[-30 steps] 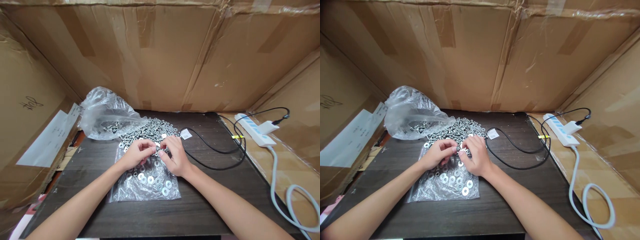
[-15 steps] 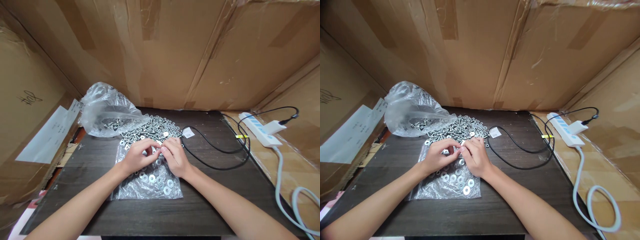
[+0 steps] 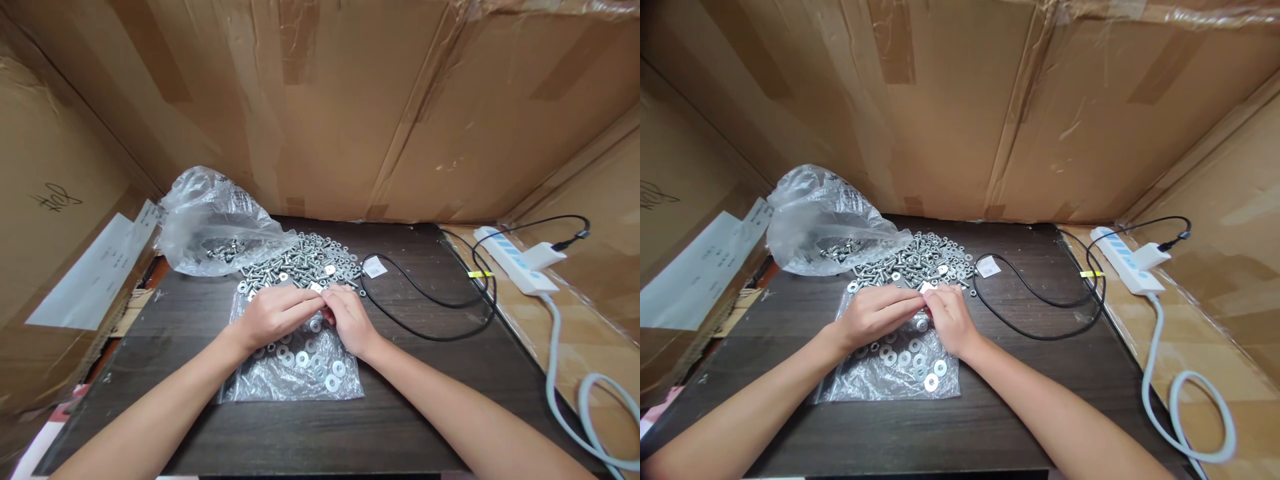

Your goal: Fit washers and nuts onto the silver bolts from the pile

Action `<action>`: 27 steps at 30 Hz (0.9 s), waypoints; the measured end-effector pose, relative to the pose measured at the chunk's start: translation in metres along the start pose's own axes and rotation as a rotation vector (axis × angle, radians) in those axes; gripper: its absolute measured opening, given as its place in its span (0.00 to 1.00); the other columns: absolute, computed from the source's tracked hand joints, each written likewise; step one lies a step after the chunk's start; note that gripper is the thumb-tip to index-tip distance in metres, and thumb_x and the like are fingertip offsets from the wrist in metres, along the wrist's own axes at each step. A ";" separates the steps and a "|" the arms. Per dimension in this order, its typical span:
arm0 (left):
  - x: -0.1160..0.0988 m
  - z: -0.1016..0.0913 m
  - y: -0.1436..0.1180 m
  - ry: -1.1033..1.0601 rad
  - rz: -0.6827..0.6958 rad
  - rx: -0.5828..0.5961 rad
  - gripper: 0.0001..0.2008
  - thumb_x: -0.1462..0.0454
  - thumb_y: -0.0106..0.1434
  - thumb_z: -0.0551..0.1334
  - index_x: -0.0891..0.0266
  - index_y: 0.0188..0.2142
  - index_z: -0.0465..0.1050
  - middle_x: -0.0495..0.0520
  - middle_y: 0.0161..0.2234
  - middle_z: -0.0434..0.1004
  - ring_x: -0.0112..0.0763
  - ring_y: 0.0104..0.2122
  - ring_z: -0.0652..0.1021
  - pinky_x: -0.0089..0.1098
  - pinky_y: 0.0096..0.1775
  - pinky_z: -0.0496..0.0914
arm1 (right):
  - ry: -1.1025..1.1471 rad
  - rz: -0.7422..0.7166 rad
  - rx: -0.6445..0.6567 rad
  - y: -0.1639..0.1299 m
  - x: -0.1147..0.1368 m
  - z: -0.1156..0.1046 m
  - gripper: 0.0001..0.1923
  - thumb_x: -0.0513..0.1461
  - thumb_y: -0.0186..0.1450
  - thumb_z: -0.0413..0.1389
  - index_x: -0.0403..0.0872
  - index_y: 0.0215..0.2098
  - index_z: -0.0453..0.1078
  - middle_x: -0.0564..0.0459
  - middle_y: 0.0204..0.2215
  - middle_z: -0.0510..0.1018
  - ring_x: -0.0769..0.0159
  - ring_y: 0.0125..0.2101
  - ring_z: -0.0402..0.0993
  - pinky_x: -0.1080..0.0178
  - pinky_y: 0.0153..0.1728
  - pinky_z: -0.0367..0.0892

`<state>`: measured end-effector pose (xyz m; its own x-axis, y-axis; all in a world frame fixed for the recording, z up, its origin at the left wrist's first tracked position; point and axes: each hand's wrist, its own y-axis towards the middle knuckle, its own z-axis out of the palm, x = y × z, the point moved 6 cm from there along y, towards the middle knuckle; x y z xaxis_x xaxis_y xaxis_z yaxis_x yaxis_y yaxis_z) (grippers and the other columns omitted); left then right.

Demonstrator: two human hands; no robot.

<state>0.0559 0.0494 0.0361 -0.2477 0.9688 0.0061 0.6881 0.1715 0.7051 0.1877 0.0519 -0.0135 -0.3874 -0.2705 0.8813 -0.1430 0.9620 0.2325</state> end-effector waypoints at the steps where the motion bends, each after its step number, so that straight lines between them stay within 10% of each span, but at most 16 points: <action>1: 0.000 0.000 0.000 0.007 0.004 0.001 0.07 0.69 0.69 0.59 0.66 0.45 0.73 0.54 0.38 0.82 0.29 0.31 0.80 0.28 0.29 0.72 | -0.014 -0.002 0.000 0.000 0.000 0.000 0.25 0.42 0.72 0.40 0.48 0.17 0.56 0.55 0.18 0.64 0.64 0.27 0.64 0.58 0.36 0.55; 8: 0.003 0.004 0.001 -0.005 -0.076 -0.010 0.06 0.68 0.68 0.59 0.63 0.41 0.76 0.52 0.36 0.82 0.28 0.30 0.80 0.27 0.30 0.72 | -0.168 -0.039 -0.041 0.004 -0.001 -0.002 0.25 0.41 0.73 0.40 0.48 0.17 0.56 0.54 0.18 0.66 0.64 0.27 0.64 0.58 0.37 0.54; 17: 0.026 0.043 -0.028 -1.149 -1.183 0.293 0.13 0.55 0.61 0.66 0.64 0.32 0.75 0.44 0.17 0.65 0.20 0.14 0.64 0.21 0.17 0.59 | -0.392 -0.367 -0.092 -0.002 0.026 -0.017 0.13 0.43 0.70 0.45 0.46 0.32 0.63 0.52 0.28 0.72 0.64 0.31 0.66 0.58 0.37 0.54; 27: 0.011 0.053 -0.034 -1.601 -1.322 0.339 0.18 0.53 0.59 0.68 0.64 0.26 0.65 0.40 0.16 0.52 0.17 0.16 0.51 0.20 0.18 0.46 | -0.571 -0.668 -0.109 -0.008 0.041 -0.013 0.13 0.41 0.68 0.47 0.47 0.26 0.62 0.52 0.22 0.69 0.64 0.27 0.61 0.59 0.32 0.53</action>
<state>0.0665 0.0637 -0.0254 -0.0409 -0.4890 -0.8713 0.7497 0.5615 -0.3503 0.1846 0.0332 0.0261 -0.6539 -0.7257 0.2138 -0.4256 0.5866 0.6890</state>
